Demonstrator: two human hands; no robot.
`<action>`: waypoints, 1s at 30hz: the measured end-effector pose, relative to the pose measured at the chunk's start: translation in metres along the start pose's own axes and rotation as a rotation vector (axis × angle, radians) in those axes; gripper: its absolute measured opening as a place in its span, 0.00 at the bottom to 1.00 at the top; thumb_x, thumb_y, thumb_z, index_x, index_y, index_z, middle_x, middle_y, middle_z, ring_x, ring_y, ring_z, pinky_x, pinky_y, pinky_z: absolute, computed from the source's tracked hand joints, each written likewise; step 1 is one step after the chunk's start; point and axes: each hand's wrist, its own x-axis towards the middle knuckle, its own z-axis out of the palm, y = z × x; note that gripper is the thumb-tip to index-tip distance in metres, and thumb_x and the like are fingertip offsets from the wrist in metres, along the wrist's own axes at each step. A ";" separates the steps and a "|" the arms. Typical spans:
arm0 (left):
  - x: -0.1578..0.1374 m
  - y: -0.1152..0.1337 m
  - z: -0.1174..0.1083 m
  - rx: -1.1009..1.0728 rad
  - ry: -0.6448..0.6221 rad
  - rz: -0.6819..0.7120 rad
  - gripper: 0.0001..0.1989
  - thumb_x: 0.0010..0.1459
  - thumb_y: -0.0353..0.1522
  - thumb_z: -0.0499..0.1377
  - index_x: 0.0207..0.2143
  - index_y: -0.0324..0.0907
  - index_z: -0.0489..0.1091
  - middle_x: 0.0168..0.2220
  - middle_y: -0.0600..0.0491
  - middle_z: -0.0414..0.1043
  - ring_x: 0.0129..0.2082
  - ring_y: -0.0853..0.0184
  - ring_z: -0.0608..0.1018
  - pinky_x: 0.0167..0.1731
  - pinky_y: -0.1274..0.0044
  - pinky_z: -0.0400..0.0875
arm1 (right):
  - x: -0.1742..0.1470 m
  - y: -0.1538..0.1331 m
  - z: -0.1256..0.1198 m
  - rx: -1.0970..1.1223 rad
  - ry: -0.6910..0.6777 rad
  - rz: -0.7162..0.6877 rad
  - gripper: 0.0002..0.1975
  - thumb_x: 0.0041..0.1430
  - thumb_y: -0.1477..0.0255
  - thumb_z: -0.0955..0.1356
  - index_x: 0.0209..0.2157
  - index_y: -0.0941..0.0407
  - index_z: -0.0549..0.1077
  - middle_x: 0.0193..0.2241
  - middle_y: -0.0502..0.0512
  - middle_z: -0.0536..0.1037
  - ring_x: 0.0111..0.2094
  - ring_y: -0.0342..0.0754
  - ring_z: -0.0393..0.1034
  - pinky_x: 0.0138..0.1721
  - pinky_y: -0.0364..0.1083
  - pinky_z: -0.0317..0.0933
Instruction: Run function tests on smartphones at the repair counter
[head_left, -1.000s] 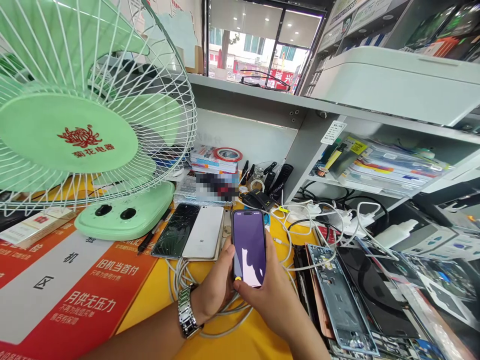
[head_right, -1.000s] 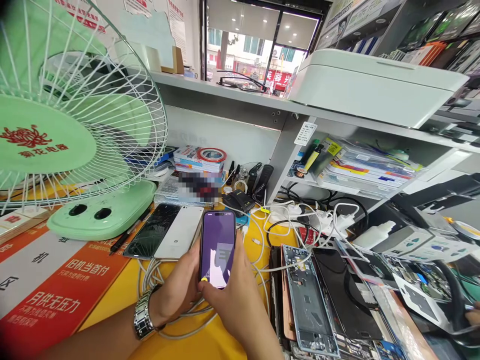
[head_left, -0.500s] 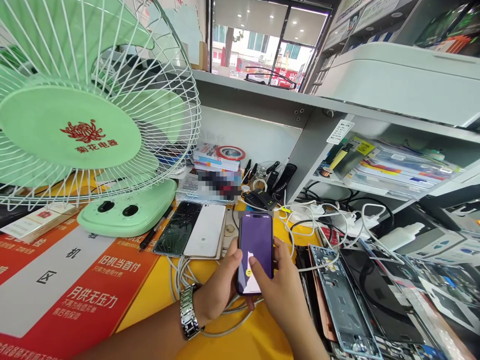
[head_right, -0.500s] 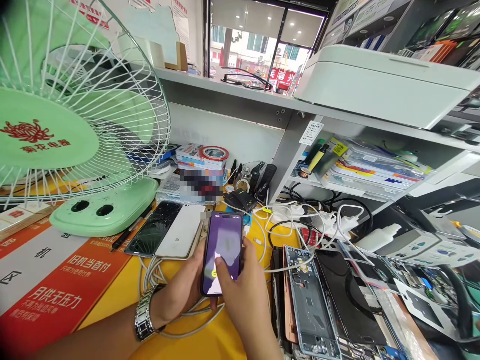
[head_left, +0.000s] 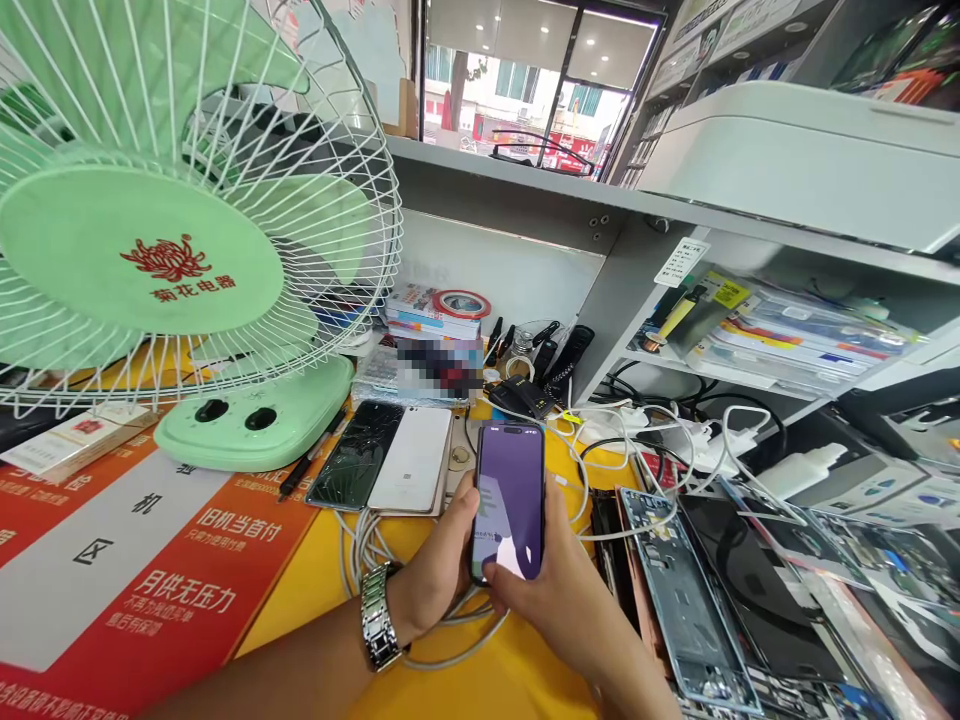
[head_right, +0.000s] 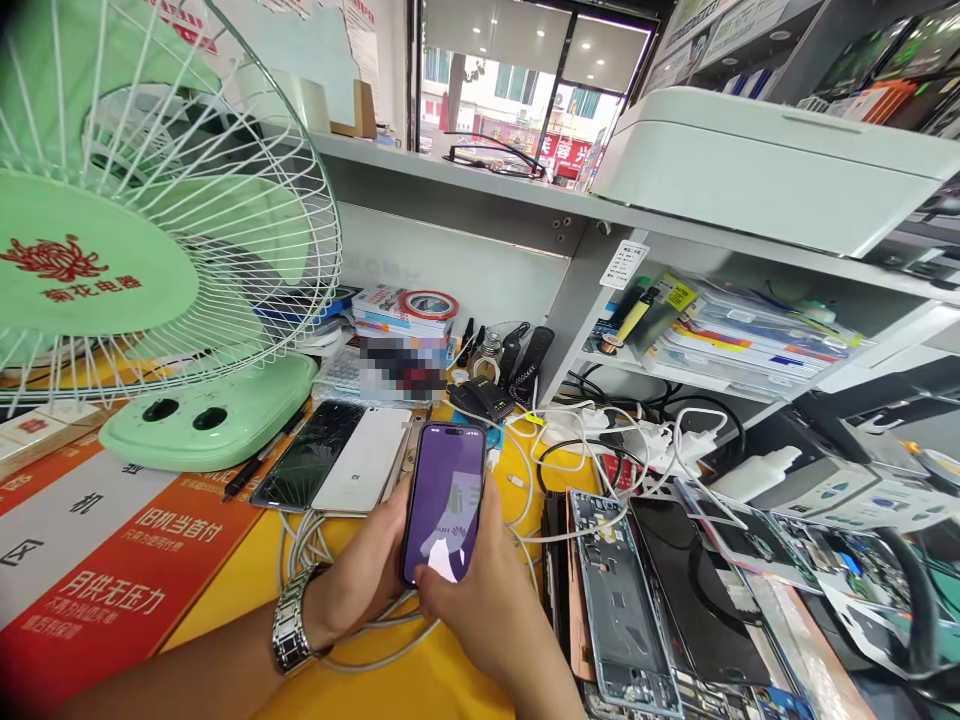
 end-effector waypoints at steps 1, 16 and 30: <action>-0.001 0.000 -0.001 0.012 -0.014 -0.015 0.27 0.65 0.48 0.47 0.62 0.46 0.59 0.43 0.47 0.74 0.27 0.68 0.75 0.18 0.80 0.70 | 0.001 0.000 -0.001 0.008 0.016 -0.002 0.38 0.52 0.75 0.69 0.64 0.54 0.53 0.45 0.56 0.75 0.39 0.49 0.73 0.42 0.47 0.68; -0.001 0.007 0.008 -0.147 0.083 0.194 0.25 0.67 0.42 0.47 0.62 0.44 0.60 0.58 0.49 0.69 0.58 0.59 0.69 0.58 0.68 0.62 | 0.000 0.009 0.009 -0.046 0.028 -0.143 0.46 0.53 0.75 0.70 0.69 0.52 0.45 0.65 0.60 0.59 0.64 0.54 0.57 0.63 0.55 0.53; -0.001 0.008 0.005 -0.143 0.178 0.204 0.23 0.68 0.41 0.46 0.60 0.42 0.61 0.54 0.48 0.72 0.55 0.58 0.71 0.55 0.68 0.66 | -0.001 0.013 0.015 -0.067 0.039 -0.130 0.44 0.54 0.75 0.69 0.69 0.56 0.46 0.66 0.61 0.59 0.67 0.54 0.51 0.65 0.56 0.51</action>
